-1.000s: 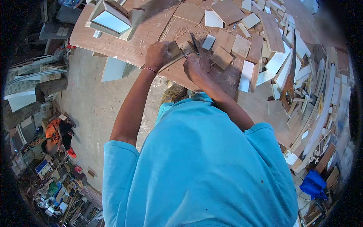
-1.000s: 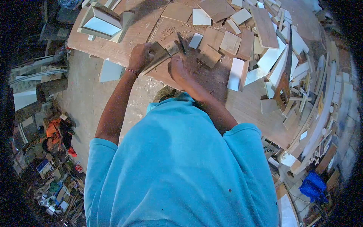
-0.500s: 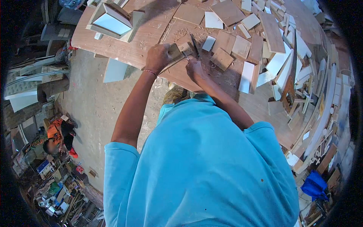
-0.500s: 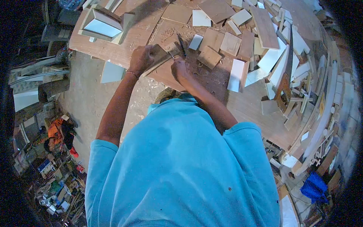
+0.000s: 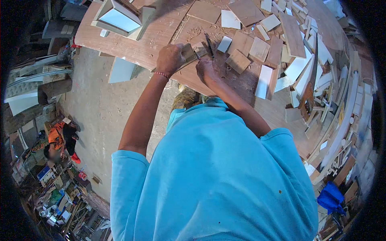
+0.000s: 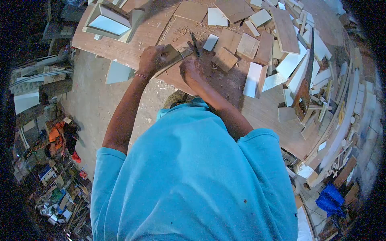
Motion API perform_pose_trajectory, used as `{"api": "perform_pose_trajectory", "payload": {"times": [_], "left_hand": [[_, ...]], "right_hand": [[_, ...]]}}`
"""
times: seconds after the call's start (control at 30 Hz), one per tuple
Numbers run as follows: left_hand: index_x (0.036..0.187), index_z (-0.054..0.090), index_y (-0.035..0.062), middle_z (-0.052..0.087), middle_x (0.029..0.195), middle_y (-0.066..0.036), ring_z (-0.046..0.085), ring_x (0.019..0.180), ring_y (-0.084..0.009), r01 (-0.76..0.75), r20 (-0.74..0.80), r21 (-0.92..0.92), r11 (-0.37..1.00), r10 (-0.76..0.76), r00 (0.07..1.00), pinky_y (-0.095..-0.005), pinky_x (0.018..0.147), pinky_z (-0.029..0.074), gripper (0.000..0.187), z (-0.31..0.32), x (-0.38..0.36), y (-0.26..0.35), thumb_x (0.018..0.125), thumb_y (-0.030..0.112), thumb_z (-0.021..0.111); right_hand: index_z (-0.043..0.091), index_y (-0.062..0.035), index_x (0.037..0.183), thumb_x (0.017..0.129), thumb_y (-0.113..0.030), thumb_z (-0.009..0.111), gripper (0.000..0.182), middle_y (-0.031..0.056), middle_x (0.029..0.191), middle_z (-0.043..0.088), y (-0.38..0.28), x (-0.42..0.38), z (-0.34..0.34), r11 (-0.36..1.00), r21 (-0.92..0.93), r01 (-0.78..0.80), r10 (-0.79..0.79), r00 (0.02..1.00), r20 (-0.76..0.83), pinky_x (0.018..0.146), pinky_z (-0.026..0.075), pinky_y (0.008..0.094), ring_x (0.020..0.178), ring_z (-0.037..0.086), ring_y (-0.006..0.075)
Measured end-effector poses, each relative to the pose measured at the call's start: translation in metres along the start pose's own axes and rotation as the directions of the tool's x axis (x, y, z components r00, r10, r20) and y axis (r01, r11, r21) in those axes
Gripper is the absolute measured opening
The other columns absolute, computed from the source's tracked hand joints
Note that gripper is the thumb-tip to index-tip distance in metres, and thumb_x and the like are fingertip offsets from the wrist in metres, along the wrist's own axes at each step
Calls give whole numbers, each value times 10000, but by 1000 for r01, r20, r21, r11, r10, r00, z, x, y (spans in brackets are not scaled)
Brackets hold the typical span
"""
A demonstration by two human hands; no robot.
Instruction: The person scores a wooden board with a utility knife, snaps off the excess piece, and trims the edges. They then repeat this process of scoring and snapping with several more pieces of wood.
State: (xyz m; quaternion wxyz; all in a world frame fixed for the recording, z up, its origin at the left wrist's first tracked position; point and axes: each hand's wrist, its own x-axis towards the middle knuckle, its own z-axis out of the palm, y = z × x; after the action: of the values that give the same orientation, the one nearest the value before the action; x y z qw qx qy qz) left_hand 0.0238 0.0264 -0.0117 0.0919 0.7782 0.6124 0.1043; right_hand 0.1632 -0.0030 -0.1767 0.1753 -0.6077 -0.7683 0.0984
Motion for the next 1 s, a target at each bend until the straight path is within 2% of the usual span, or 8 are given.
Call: {"api": "perform_pose_trajectory", "payload": {"times": [0.13,0.17,0.2,0.4,0.53,0.6,0.8,1.0], "left_hand": [[731,575,51,579,674,-175,579,691,-316,-20,3,-9,1000,20,1000,-412,629,453,137,-3,-1,4,640,153,589],[731,575,51,579,674,-175,579,691,-316,-28,2,-3,1000,28,1000,-412,629,453,137,-2,-1,5,640,153,589],[730,575,52,580,676,-176,580,692,-315,-13,-11,-2,1000,13,1000,-411,630,454,138,-1,1,3,642,157,590],[735,574,47,581,681,-182,582,687,-316,22,-2,5,1000,-22,1000,-411,624,457,144,-3,-1,6,649,162,590],[739,571,45,577,669,-183,582,679,-321,9,16,17,1000,-9,1000,-413,618,458,155,-3,-1,4,650,169,593],[738,570,44,577,669,-181,581,679,-322,20,21,26,999,-21,1000,-412,619,458,157,-7,0,8,649,171,594],[734,568,48,582,687,-174,579,688,-319,-7,-29,2,1000,7,1000,-412,623,457,138,1,-2,2,648,154,584],[738,581,52,584,701,-176,578,703,-317,14,-20,-6,1000,-14,1000,-409,643,454,128,-4,1,4,646,142,576]], "right_hand": [[570,-5,844,750,-158,485,198,190,824,598,2,-4,3,975,-124,185,-207,958,-200,631,479,414,796,590,334],[566,-6,854,757,-164,480,205,194,838,595,-9,13,-46,998,62,-18,8,988,153,648,475,420,799,586,343],[563,-6,865,765,-170,475,211,199,853,592,-16,26,-77,951,165,-261,145,848,509,664,470,426,801,582,352],[542,-10,869,750,-156,491,195,215,728,586,-14,21,-63,929,286,-236,141,939,314,608,459,442,715,588,361],[547,4,834,749,-137,491,174,187,680,584,-18,20,-69,893,311,-326,204,908,365,553,460,435,660,587,360],[552,-27,933,826,-234,361,302,219,955,567,-7,19,-24,913,180,-367,236,833,500,767,430,441,913,535,382],[547,-36,941,796,-220,412,270,228,920,568,2,1,-14,930,295,-217,122,943,309,732,437,483,864,558,375],[523,7,909,795,-188,401,258,285,890,549,-15,20,-69,901,259,-348,196,859,472,711,430,485,860,546,399]]}}
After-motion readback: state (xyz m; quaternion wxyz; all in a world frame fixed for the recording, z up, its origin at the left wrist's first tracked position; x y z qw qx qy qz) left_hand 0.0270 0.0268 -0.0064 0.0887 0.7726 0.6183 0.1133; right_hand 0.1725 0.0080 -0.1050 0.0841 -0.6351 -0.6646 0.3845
